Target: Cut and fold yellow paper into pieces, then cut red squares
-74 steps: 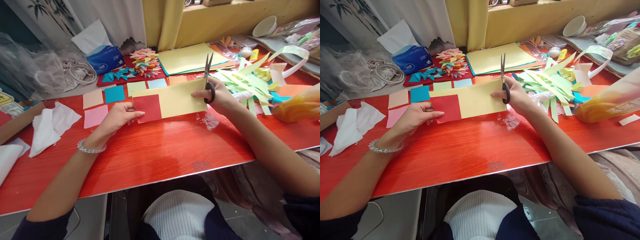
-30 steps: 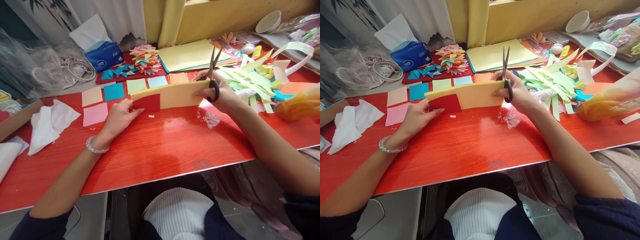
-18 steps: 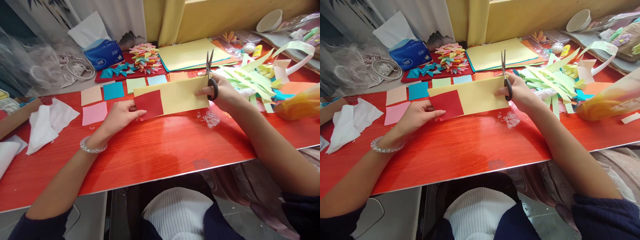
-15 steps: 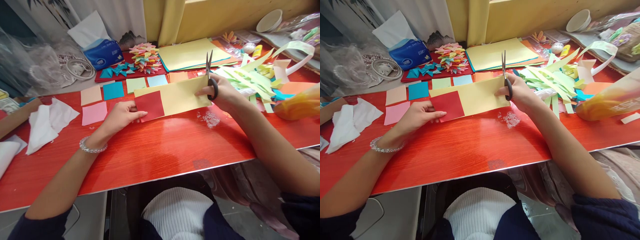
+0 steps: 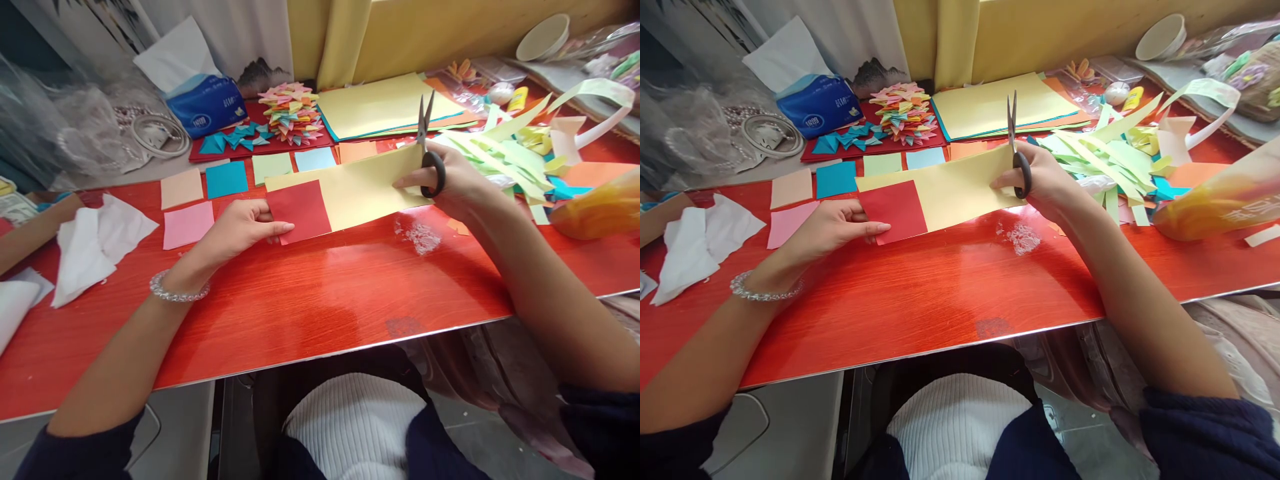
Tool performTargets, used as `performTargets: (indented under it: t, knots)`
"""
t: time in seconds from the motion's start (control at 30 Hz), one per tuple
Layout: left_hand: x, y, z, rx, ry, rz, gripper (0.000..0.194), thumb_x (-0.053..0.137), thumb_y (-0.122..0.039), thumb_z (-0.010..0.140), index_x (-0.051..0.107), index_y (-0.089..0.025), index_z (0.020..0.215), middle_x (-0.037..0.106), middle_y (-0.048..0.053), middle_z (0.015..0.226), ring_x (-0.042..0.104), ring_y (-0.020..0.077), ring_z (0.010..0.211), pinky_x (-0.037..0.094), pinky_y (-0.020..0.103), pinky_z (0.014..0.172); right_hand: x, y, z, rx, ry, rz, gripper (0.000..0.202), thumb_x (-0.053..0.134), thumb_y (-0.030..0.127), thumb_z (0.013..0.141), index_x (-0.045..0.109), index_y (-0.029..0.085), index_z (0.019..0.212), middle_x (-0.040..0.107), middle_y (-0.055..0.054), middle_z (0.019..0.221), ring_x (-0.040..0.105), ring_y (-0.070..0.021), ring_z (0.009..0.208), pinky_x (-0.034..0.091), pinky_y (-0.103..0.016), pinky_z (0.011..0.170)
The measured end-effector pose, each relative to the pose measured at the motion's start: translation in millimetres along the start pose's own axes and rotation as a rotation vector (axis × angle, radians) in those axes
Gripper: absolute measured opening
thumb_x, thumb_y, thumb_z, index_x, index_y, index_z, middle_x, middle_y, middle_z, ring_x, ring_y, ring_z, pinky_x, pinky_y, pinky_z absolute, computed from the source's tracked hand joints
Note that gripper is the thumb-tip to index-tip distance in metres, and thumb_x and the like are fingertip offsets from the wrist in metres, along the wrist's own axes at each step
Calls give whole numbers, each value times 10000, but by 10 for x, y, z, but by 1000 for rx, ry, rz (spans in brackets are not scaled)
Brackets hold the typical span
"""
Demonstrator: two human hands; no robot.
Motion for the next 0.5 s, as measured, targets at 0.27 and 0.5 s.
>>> performTargets:
  t: [0.27, 0.5]
  knots:
    - [8, -31, -7, 18, 24, -7, 200, 700, -332, 706, 633, -191, 581, 683, 3, 620, 624, 123, 622, 423, 210, 553, -11, -16, 0, 13, -11, -2, 273, 657, 50, 589, 665, 204, 814, 629, 0, 749, 564, -165, 659, 450, -347, 652]
    - [23, 13, -10, -70, 2, -115, 198, 726, -282, 676, 579, -175, 598, 680, 18, 599, 665, 147, 618, 458, 218, 535, 10, 17, 1, 16, -21, 59, 252, 665, 52, 543, 621, 198, 743, 647, 3, 732, 590, -171, 687, 475, -344, 679]
Point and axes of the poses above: each hand's wrist, its own z-axis towards the middle knuckle, its own x-axis out of the palm, y = z × x, the point moved 10 cm from there along z, towards the middle knuckle
